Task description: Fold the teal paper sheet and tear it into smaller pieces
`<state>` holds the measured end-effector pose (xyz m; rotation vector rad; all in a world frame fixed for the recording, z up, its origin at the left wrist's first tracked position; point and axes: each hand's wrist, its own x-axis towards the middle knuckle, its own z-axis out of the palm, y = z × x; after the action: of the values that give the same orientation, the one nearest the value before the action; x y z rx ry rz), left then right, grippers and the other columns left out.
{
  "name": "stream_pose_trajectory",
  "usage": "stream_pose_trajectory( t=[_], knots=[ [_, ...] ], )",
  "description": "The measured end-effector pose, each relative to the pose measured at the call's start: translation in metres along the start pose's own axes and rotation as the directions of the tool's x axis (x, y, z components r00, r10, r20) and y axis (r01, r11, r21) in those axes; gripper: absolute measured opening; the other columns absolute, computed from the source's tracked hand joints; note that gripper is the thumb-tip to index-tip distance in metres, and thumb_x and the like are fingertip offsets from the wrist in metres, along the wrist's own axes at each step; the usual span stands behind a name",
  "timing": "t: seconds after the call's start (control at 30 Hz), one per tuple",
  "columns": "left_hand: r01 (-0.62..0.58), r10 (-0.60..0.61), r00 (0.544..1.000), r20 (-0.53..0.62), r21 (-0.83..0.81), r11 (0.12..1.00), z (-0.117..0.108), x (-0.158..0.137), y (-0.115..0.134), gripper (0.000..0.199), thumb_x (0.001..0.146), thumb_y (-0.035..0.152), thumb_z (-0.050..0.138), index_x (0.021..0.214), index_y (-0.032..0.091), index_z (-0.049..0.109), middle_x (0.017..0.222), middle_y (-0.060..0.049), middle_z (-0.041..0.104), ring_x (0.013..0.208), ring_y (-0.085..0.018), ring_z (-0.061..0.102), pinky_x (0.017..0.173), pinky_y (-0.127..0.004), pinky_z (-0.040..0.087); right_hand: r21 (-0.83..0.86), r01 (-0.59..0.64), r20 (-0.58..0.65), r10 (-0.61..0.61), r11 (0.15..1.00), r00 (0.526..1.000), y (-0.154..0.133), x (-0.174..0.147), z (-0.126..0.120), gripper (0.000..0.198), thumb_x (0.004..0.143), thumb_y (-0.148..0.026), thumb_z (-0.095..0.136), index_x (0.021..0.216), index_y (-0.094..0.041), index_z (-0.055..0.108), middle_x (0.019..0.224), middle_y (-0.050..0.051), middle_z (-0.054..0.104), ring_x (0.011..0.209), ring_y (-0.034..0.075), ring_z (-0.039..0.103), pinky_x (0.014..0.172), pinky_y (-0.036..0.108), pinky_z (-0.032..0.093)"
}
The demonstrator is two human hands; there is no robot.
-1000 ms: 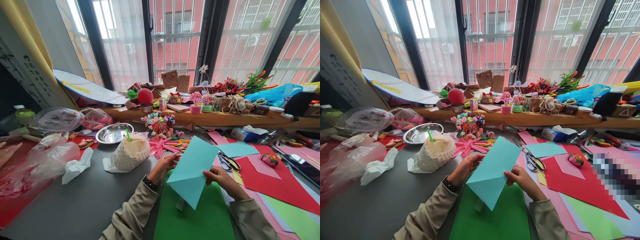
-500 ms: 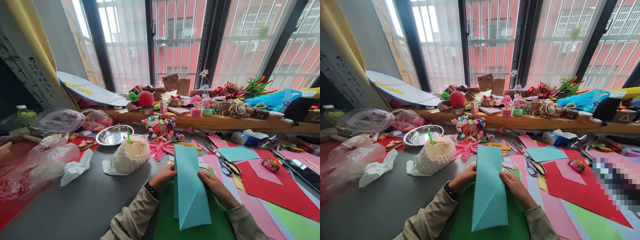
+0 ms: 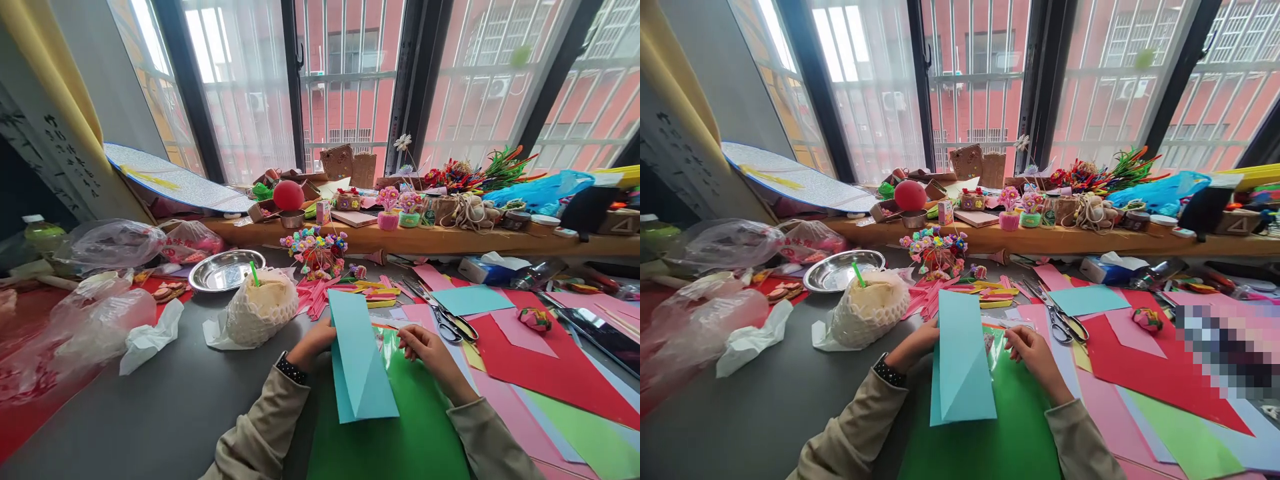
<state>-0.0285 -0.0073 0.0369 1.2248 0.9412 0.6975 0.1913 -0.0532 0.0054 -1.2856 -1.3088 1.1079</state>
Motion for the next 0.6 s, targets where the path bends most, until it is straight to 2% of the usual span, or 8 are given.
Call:
stream_pose_trajectory(
  t=[0.1, 0.17, 0.27, 0.4, 0.5, 0.6],
  knots=[
    [0.037, -0.036, 0.999, -0.007, 0.082, 0.996, 0.003, -0.004, 0.004, 0.033, 0.061, 0.024, 0.061, 0.093, 0.015, 0.060, 0.086, -0.007, 0.064, 0.084, -0.024, 0.057, 0.078, -0.038, 0.041, -0.073, 0.071, 0.015, -0.071, 0.995, 0.997, -0.005, -0.005, 0.005, 0.033, 0.067, -0.046, 0.056, 0.083, -0.017, 0.062, 0.081, 0.006, 0.063, 0.065, 0.016, 0.057, 0.055, 0.027, 0.046],
    [0.036, -0.038, 0.998, 0.050, 0.051, 0.998, 0.008, -0.006, 0.003, 0.033, 0.064, 0.026, 0.060, 0.095, 0.016, 0.059, 0.090, -0.007, 0.063, 0.085, -0.023, 0.057, 0.078, -0.038, 0.041, -0.128, 0.126, 0.085, -0.115, 0.984, 0.990, -0.008, -0.008, 0.011, 0.036, 0.067, -0.044, 0.056, 0.093, -0.020, 0.063, 0.096, 0.008, 0.062, 0.081, 0.020, 0.058, 0.065, 0.031, 0.048],
    [0.021, -0.011, 0.983, 0.183, -0.050, 0.999, 0.016, -0.007, -0.003, 0.034, 0.068, 0.030, 0.058, 0.099, 0.017, 0.056, 0.094, -0.006, 0.062, 0.089, -0.023, 0.056, 0.081, -0.038, 0.041, -0.147, 0.166, 0.201, -0.135, 0.975, 0.970, -0.010, -0.011, 0.018, 0.040, 0.070, -0.044, 0.055, 0.103, -0.023, 0.059, 0.102, 0.008, 0.061, 0.093, 0.024, 0.055, 0.075, 0.036, 0.047],
    [0.010, 0.080, 0.931, 0.357, -0.245, 0.970, 0.023, -0.007, -0.007, 0.039, 0.075, 0.033, 0.053, 0.110, 0.016, 0.049, 0.103, -0.007, 0.058, 0.096, -0.023, 0.053, 0.088, -0.039, 0.037, -0.042, 0.171, 0.262, -0.155, 0.984, 0.953, -0.008, -0.011, 0.021, 0.049, 0.071, -0.053, 0.049, 0.110, -0.024, 0.055, 0.112, 0.009, 0.056, 0.101, 0.026, 0.051, 0.084, 0.039, 0.042],
    [0.000, 0.129, 0.913, 0.387, -0.318, 0.948, 0.028, -0.008, -0.007, 0.045, 0.077, 0.033, 0.051, 0.118, 0.016, 0.043, 0.108, -0.008, 0.055, 0.099, -0.023, 0.052, 0.092, -0.040, 0.034, 0.085, 0.148, 0.317, -0.167, 0.985, 0.934, -0.009, -0.013, 0.021, 0.069, 0.065, -0.066, 0.040, 0.119, -0.024, 0.045, 0.120, 0.012, 0.049, 0.106, 0.028, 0.047, 0.085, 0.043, 0.039],
    [-0.023, 0.149, 0.920, 0.362, -0.331, 0.943, 0.034, -0.009, -0.005, 0.046, 0.078, 0.033, 0.049, 0.121, 0.019, 0.040, 0.112, -0.007, 0.053, 0.102, -0.024, 0.050, 0.093, -0.041, 0.033, 0.089, 0.164, 0.366, -0.185, 0.983, 0.912, -0.016, -0.019, 0.022, 0.079, 0.061, -0.068, 0.045, 0.127, -0.026, 0.033, 0.130, 0.012, 0.037, 0.115, 0.029, 0.038, 0.089, 0.045, 0.033]
  ],
)
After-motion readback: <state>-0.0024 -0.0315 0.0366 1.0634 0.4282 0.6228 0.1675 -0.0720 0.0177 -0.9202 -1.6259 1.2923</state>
